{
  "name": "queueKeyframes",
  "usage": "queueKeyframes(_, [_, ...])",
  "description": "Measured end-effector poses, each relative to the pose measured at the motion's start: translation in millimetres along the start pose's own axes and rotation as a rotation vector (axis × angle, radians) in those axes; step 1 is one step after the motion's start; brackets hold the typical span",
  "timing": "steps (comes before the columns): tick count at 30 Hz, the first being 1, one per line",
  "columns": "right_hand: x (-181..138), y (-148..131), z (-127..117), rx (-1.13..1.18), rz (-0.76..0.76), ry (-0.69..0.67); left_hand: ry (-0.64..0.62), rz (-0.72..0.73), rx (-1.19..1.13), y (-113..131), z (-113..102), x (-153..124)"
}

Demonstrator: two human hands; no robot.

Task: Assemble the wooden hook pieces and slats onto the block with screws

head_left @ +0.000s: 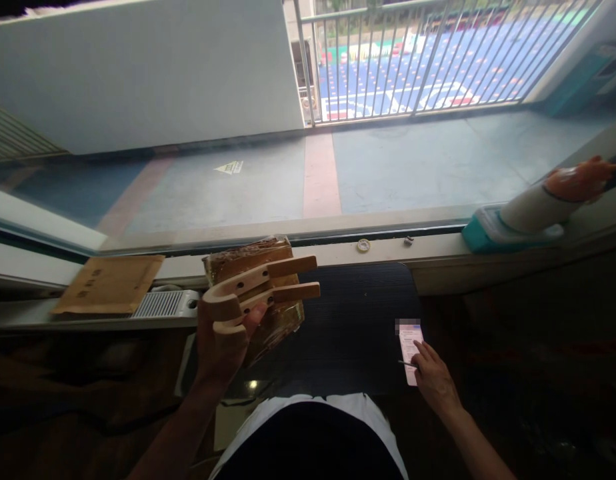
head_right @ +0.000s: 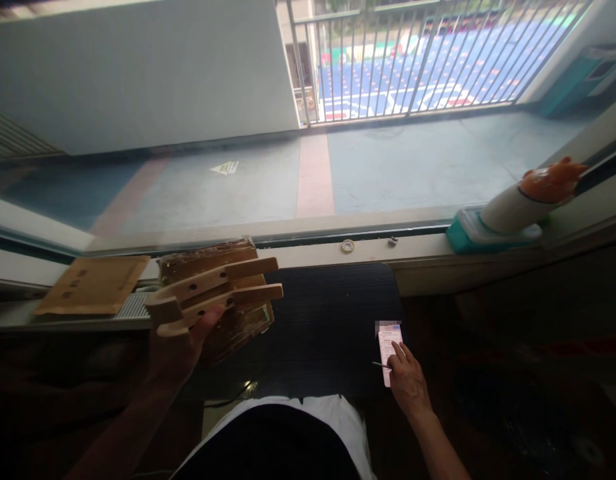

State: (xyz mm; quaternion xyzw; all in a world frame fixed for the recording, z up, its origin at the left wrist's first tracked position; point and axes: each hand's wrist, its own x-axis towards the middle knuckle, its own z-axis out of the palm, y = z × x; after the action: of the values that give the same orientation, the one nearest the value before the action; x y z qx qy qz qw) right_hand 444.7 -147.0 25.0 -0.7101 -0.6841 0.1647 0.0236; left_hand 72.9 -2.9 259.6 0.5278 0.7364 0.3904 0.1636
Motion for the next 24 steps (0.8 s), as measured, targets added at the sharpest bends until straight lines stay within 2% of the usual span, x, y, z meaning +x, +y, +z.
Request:
queueKeyframes(6, [-37.1, 0.3, 15.7, -0.015, 0.031, 0.082, -0.020, -0.004, 0.007, 2.7, 3.4, 0.2])
queueKeyframes(12, [-63.8, -1.4, 25.4, -0.018, 0.051, 0.060, -0.036, 0.009, -0.020, 9.5, 5.7, -2.2])
queueKeyframes(24, [-77.5, -4.3, 34.0, -0.002, -0.007, 0.080, -0.052, 0.047, 0.006, 3.5, 7.2, -7.5])
